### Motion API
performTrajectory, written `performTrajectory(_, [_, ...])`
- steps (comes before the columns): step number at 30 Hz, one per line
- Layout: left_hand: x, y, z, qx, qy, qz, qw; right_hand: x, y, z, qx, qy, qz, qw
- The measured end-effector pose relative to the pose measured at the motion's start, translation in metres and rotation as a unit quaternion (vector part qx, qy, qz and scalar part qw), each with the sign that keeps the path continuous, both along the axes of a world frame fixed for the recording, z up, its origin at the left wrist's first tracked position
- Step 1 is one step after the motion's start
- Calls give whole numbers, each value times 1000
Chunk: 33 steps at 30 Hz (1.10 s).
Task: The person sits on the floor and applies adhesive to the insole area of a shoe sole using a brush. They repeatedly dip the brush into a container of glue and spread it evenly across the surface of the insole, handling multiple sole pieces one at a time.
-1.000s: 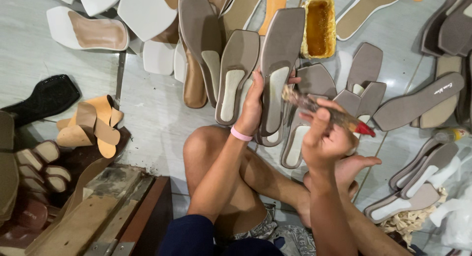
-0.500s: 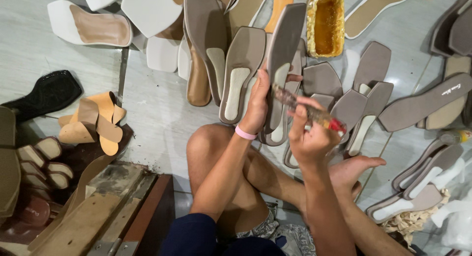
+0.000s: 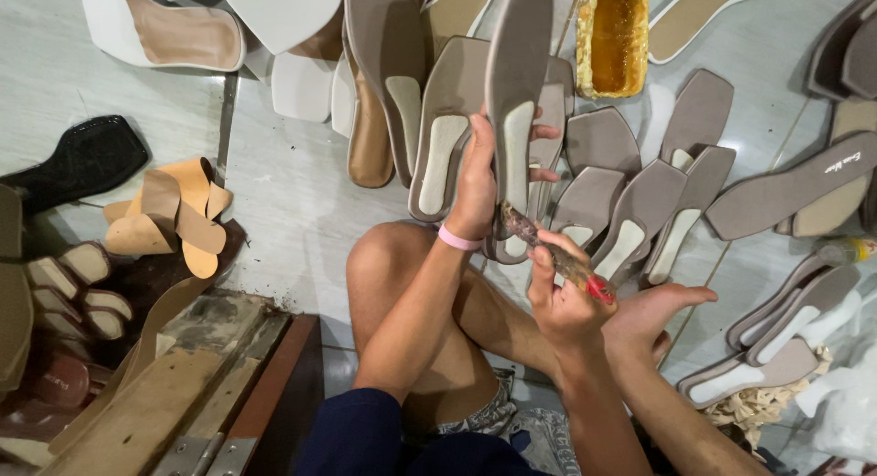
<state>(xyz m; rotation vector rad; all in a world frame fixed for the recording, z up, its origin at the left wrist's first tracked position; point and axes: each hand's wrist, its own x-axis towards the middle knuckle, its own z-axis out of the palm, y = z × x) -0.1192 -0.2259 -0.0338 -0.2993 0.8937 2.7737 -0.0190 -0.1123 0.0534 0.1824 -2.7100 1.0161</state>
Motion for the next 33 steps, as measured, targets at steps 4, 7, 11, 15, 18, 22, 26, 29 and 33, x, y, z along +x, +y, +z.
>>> performTrajectory(4, [0, -1, -5, 65, -20, 22, 997, 10, 7, 0, 43, -5, 10, 999])
performTrajectory(7, [-1, -2, -7, 99, -33, 20, 994, 15, 17, -8, 53, 6, 20, 998])
performTrajectory(11, [-1, -2, -7, 131, -31, 9, 991, 16, 33, -21, -27, 2, 20, 999])
performTrajectory(15, [-1, -5, -3, 139, -20, 2, 990, 11, 46, -24, -115, 26, -6, 993])
performTrajectory(18, [-3, -7, 0, 135, -5, 9, 991, 12, 46, -17, -226, 17, -63, 972])
performTrajectory(22, [0, -5, 6, 67, 31, 25, 997, 16, 32, -12, -273, -79, -131, 950])
performTrajectory(26, [9, 1, 10, 1, 77, 45, 996, 7, 15, -22, -339, -125, -181, 915])
performTrajectory(29, [9, 2, 9, 20, 77, 55, 995, 2, 9, -25, -348, -140, -207, 904])
performTrajectory(33, [7, 3, 5, 68, 64, 65, 993, -1, 12, -24, -313, -125, -207, 919])
